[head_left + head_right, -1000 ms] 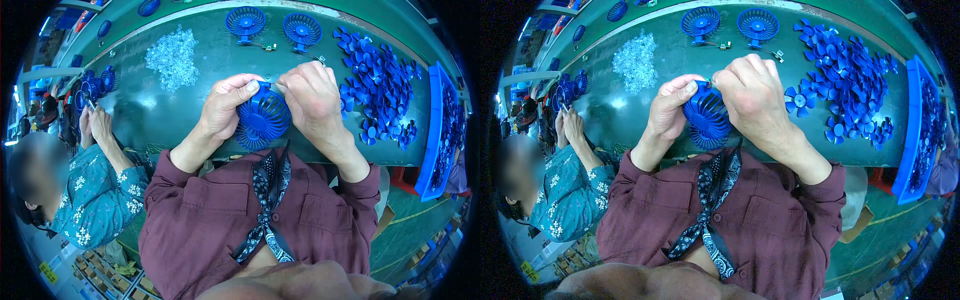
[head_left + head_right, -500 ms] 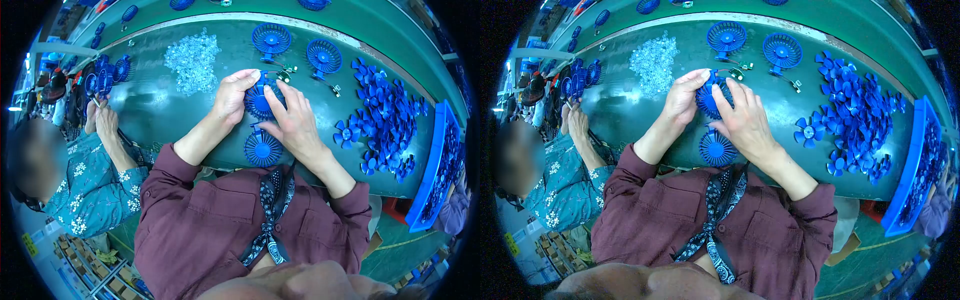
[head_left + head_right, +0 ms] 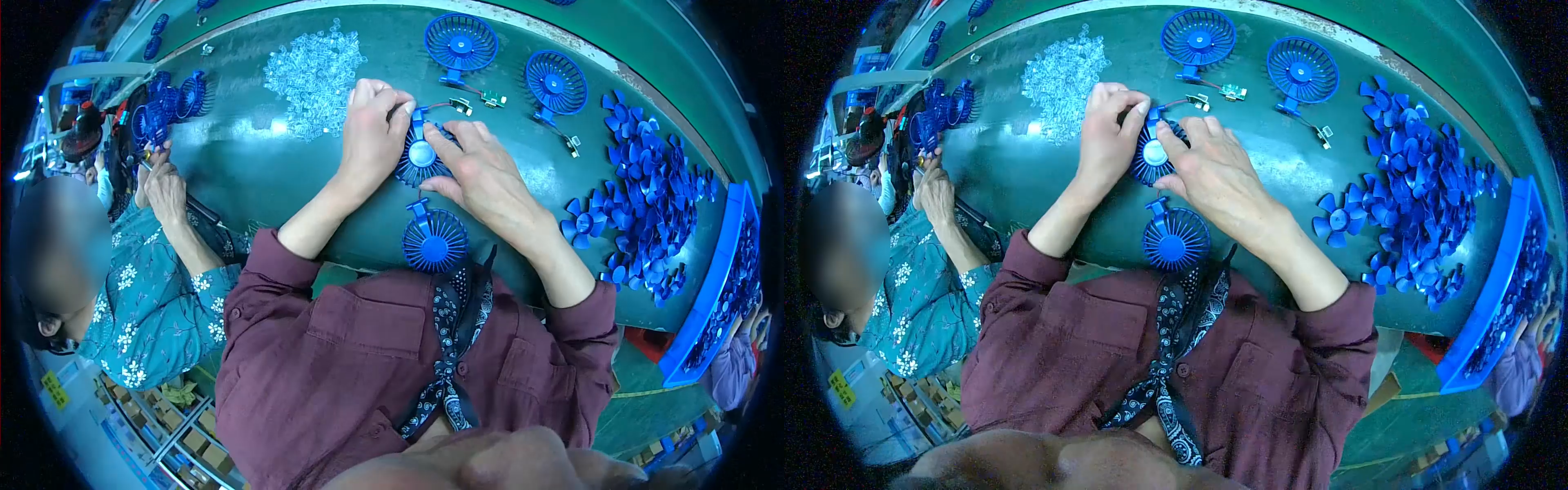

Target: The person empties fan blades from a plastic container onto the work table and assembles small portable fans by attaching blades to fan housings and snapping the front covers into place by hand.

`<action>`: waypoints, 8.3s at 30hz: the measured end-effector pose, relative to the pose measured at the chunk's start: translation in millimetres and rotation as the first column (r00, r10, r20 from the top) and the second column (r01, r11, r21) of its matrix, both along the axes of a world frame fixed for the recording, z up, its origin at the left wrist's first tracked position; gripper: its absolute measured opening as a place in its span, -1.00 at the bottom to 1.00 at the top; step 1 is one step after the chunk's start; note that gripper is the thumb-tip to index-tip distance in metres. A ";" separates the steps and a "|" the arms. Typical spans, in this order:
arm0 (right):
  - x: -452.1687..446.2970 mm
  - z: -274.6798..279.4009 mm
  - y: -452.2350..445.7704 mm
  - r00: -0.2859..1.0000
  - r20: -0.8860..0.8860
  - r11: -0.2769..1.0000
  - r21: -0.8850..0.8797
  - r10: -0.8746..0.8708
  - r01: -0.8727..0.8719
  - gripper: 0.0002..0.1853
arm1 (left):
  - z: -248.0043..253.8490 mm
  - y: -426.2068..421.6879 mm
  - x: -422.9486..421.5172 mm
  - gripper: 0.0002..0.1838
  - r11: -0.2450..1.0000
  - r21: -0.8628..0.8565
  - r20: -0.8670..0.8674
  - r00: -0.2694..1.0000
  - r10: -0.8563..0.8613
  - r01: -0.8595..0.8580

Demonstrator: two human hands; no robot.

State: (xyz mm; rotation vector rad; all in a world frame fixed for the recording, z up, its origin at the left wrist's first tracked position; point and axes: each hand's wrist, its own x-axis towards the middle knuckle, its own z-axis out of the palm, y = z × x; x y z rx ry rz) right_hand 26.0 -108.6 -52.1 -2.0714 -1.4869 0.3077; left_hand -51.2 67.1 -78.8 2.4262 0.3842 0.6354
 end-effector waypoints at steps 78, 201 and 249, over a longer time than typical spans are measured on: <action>-27.5 -6.1 -69.5 -0.042 -0.992 0.886 0.084 0.116 0.456 -0.53 | 7.8 -44.1 -74.2 -0.72 0.687 0.646 0.322 0.697 -0.641 0.334; 33.7 11.5 118.3 0.978 0.204 0.997 -0.075 0.047 -0.032 -0.82 | 27.0 -5.2 -100.6 -0.72 0.110 -0.981 0.185 0.952 0.244 0.163; -64.8 41.2 -63.9 0.357 -0.934 0.865 0.168 -0.014 0.472 -0.86 | 58.3 -77.5 -86.3 -0.64 0.875 0.467 0.128 0.969 -0.213 0.130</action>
